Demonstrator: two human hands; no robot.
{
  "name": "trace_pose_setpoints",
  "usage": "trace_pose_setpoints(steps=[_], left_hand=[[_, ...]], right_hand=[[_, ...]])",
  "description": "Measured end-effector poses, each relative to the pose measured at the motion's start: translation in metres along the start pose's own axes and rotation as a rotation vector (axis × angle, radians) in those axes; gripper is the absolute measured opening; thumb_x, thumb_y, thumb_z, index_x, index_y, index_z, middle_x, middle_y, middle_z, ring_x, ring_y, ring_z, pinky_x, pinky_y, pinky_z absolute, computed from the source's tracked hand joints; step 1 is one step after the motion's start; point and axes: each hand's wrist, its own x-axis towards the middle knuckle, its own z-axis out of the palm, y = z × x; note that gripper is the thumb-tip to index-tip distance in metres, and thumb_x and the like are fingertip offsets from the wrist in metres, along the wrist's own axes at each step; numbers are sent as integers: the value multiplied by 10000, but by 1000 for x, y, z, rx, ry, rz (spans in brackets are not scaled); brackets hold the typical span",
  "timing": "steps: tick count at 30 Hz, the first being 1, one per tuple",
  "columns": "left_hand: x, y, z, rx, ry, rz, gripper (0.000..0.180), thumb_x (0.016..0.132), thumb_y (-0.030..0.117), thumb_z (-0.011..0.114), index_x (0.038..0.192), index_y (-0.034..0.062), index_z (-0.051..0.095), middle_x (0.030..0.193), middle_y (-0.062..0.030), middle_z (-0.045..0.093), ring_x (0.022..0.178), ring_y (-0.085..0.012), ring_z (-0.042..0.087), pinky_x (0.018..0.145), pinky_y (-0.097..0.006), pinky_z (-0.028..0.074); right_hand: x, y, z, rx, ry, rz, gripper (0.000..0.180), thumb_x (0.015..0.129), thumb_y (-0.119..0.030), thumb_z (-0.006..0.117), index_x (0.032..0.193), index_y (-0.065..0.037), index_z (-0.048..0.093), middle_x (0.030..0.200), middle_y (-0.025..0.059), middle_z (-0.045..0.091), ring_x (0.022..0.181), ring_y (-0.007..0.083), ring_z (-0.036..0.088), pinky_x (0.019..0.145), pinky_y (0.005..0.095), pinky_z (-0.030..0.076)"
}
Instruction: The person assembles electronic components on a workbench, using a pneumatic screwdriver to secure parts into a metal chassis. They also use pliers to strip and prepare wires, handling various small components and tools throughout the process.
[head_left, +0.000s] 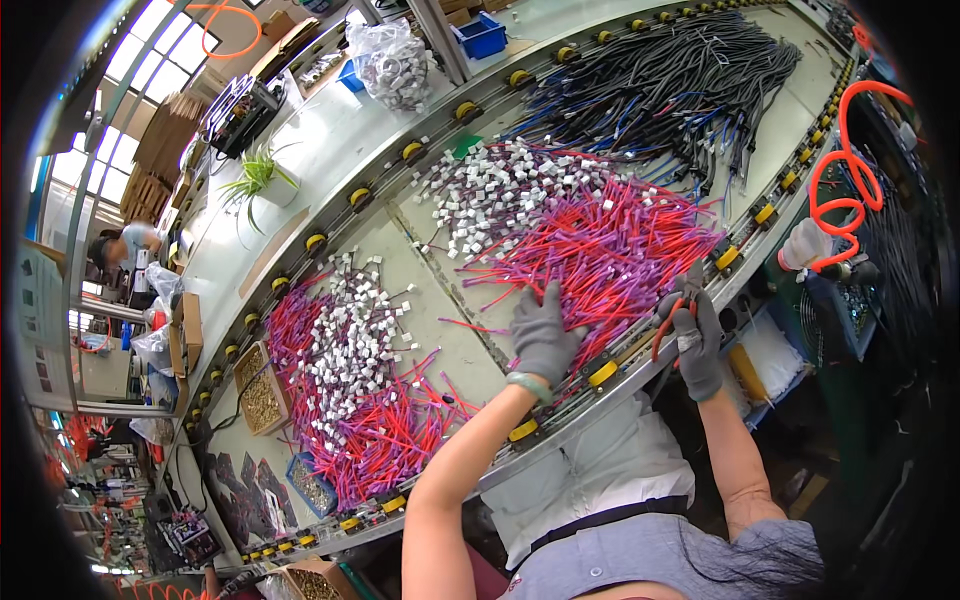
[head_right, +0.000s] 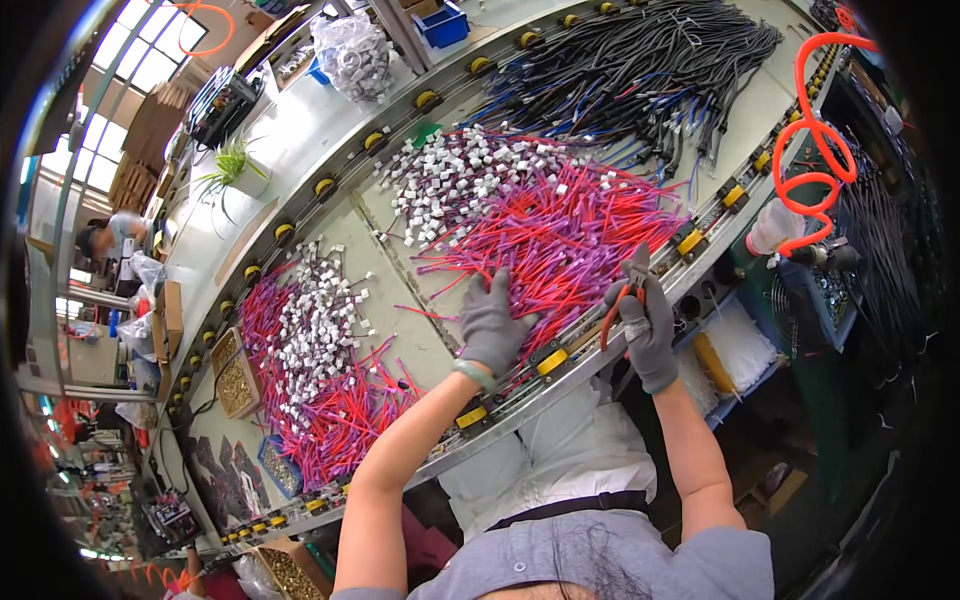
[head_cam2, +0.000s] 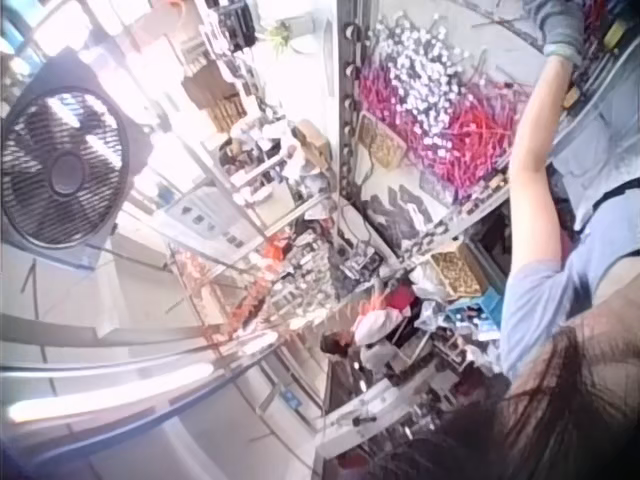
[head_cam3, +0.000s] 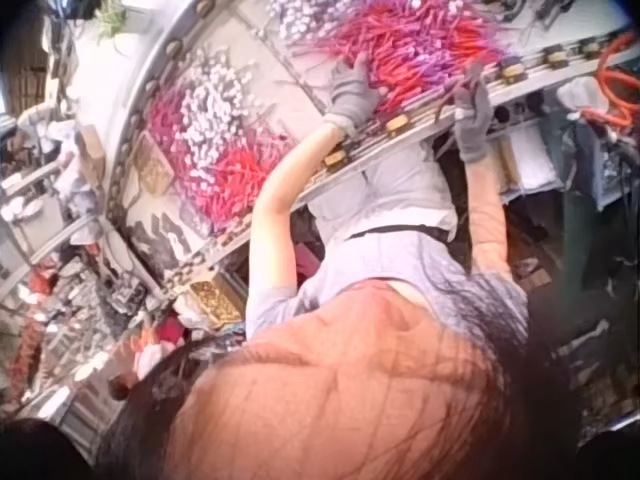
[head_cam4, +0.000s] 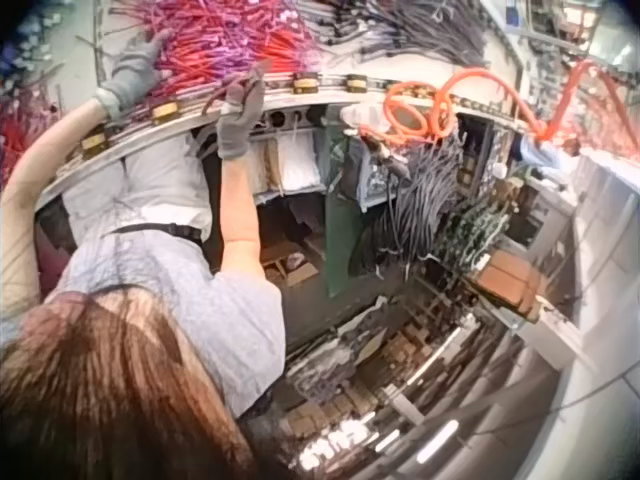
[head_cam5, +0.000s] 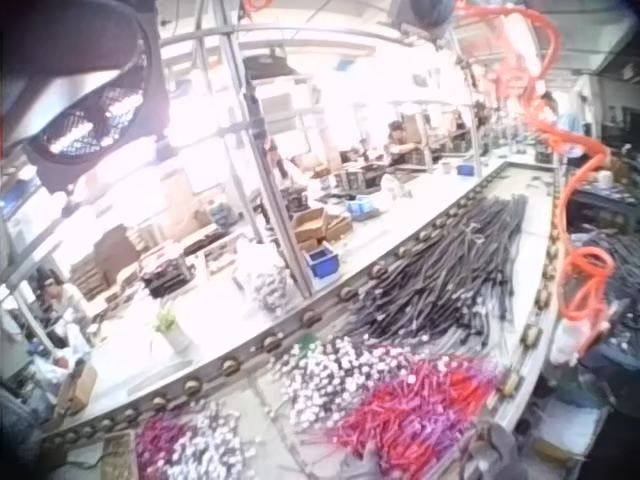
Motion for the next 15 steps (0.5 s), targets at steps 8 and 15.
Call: trace_pose_setpoints(steps=[8, 15], left_hand=[[6, -17, -65, -91, -415, 154, 755, 768, 431, 736, 1400, 134, 450, 1367, -195, 508, 1233, -384, 496, 1007, -491, 418], [58, -57, -19, 89, -45, 162, 827, 831, 635, 568, 1416, 65, 434, 1492, -246, 354, 1399, -417, 300, 1125, -491, 289]], right_hand=[[3, -8, -3, -5, -9, 3, 413, 1006, -221, 524, 1327, 26, 443, 936, 51, 586, 801, 127, 575, 753, 283, 493], [2, 2, 2, -35, 2, -6, 305, 997, -221, 549, 1204, -1, 506, 912, 46, 596, 765, 115, 570, 686, 270, 498]])
